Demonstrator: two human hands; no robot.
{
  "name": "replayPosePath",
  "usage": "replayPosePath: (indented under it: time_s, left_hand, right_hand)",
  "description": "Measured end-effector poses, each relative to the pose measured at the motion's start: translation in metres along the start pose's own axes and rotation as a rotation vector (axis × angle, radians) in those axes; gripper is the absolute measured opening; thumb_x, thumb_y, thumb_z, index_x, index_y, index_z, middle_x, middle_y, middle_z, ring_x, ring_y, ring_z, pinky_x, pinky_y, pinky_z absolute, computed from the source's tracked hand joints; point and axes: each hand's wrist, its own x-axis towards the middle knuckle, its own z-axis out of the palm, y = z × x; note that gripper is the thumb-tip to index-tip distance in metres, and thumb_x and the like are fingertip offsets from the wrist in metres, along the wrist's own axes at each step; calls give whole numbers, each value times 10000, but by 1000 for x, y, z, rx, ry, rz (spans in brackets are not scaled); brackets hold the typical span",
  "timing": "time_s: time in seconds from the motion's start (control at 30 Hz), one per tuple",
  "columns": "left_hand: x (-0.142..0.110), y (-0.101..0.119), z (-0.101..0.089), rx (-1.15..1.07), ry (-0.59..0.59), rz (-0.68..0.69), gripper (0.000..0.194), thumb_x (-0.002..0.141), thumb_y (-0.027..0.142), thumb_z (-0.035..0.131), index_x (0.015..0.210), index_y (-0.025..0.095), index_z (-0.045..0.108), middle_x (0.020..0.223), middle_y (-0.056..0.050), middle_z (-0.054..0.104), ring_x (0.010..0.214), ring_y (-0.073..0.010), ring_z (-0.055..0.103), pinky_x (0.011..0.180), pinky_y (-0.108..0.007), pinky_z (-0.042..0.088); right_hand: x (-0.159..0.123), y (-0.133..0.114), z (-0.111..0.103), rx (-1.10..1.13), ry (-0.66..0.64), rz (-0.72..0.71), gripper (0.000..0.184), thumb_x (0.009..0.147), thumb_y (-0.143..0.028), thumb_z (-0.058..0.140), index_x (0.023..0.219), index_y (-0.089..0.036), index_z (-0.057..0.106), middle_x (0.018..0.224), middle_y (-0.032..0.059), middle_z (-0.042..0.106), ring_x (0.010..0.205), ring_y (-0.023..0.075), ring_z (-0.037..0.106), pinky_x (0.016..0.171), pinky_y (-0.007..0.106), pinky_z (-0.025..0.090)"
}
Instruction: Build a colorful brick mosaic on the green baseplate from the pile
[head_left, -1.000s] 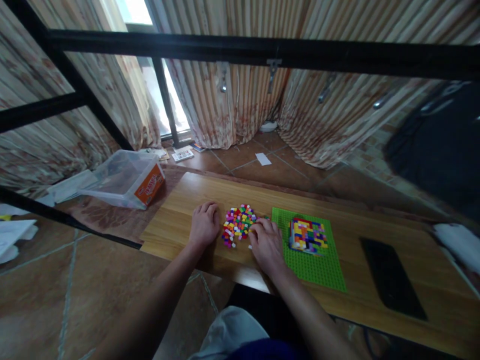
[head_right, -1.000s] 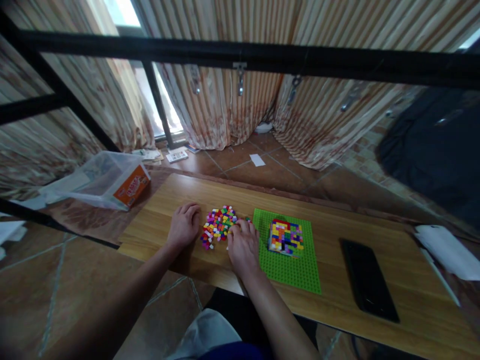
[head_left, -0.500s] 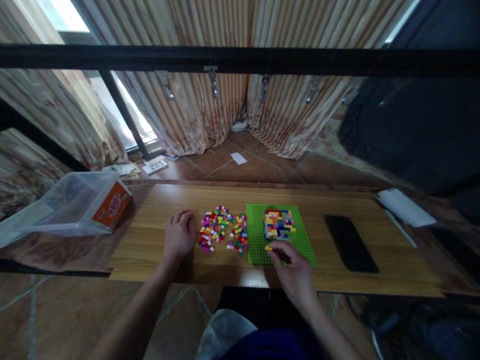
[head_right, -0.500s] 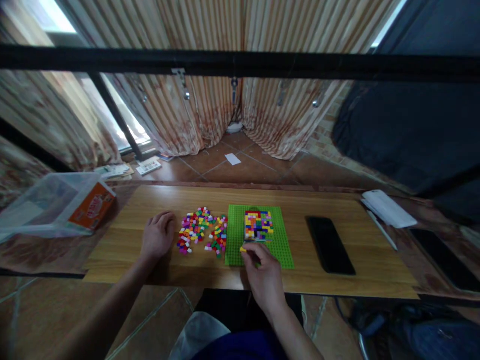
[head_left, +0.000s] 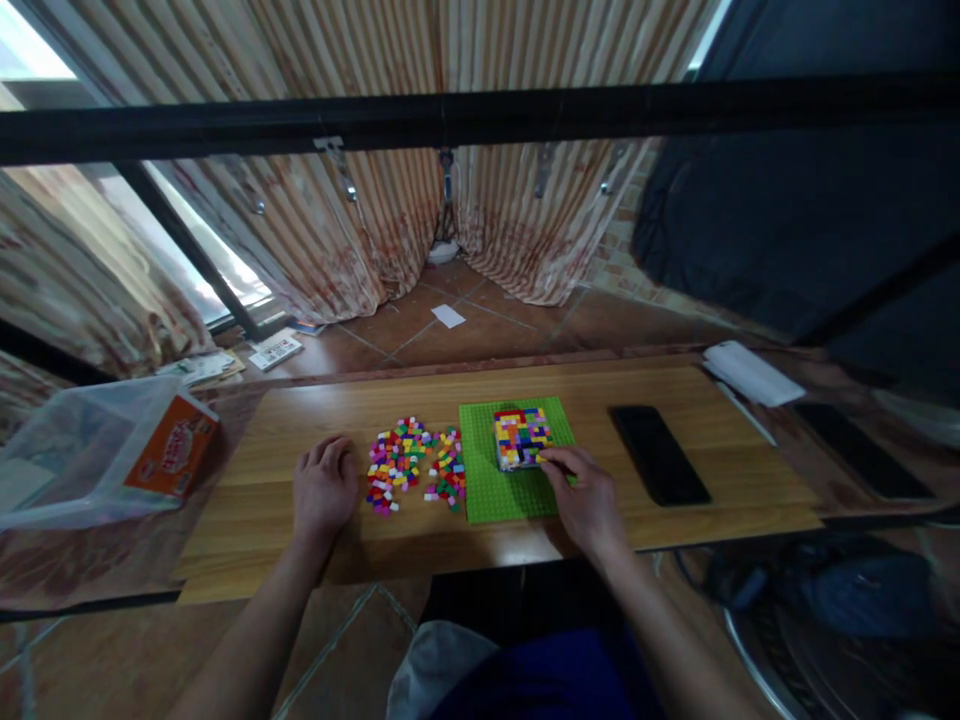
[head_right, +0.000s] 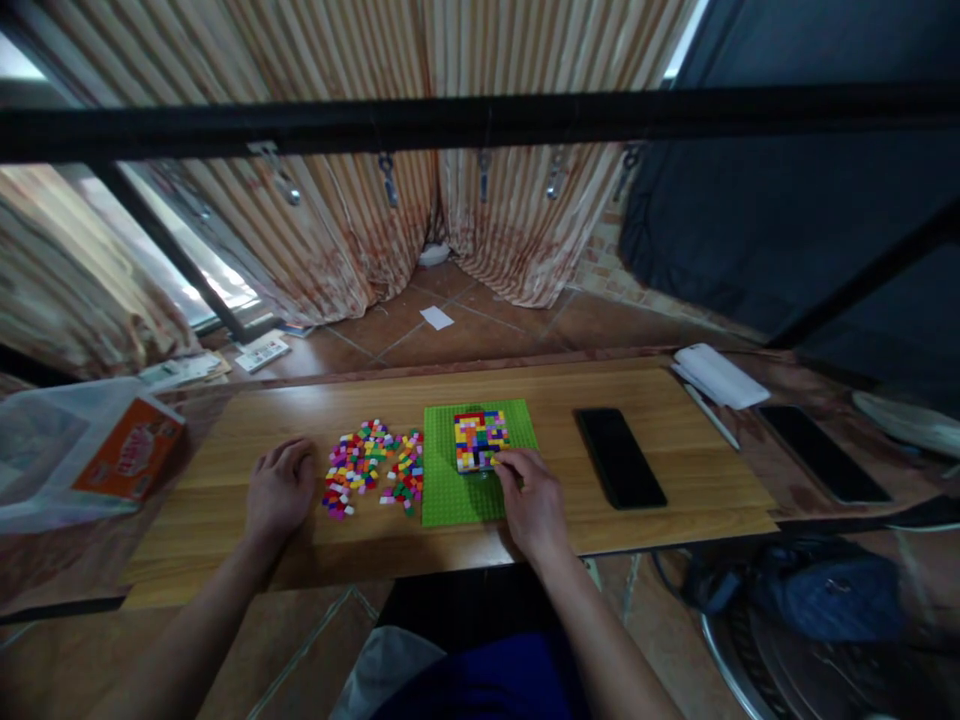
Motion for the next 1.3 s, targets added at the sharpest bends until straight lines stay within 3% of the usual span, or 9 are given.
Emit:
replayPosePath:
  time_s: [0.33, 0.77, 0.97, 1.2, 1.3]
  left_hand:
    - [1, 3, -2, 2, -2, 14, 286, 904, 278, 409, 1029, 171, 642, 1141, -132, 671, 1077, -281, 594, 978, -440, 444]
    - [0, 1, 1, 15, -6, 0, 305, 898, 262, 417, 1059, 151, 651, 1166, -141, 668, 1085, -283, 597, 985, -445, 441]
    - [1, 1, 0, 10, -6, 12, 318, 905, 269, 396, 1064, 148, 643, 1139, -143, 672, 1057, -287, 597, 962, -447, 450]
    - [0, 0, 1, 8, -2, 10, 318, 906, 277, 399, 1062, 151, 646, 1136, -138, 671, 1057, -286, 592, 975, -439, 448]
    - [-1, 1, 1, 10, -3, -6, 316, 901, 268, 405, 1074, 152, 644, 1148, -139, 667, 1060, -287, 589, 976, -443, 447]
  right_hand:
    - [4, 4, 8, 32, 21, -38, 199, 876, -370, 601, 859, -252, 761, 923, 52, 664, 915, 210, 650, 836, 381, 524]
    - [0, 13, 12, 102, 53, -117, 172, 882, -275, 606, 866, -277, 778, 840, 24, 614, 807, 158, 618, 717, 304, 510]
    - [-2, 11, 8, 92, 33, -106, 160, 876, -308, 625, 913, -266, 774, 870, 34, 654, 829, 166, 638, 743, 315, 521]
    - [-9, 6, -3, 178, 308, 49, 207, 865, -351, 647, 982, -201, 730, 920, 59, 704, 832, 179, 655, 713, 309, 522]
    - [-18, -6, -2, 171, 280, 12, 169, 877, -328, 636, 947, -204, 726, 907, 51, 702, 831, 174, 652, 712, 297, 518]
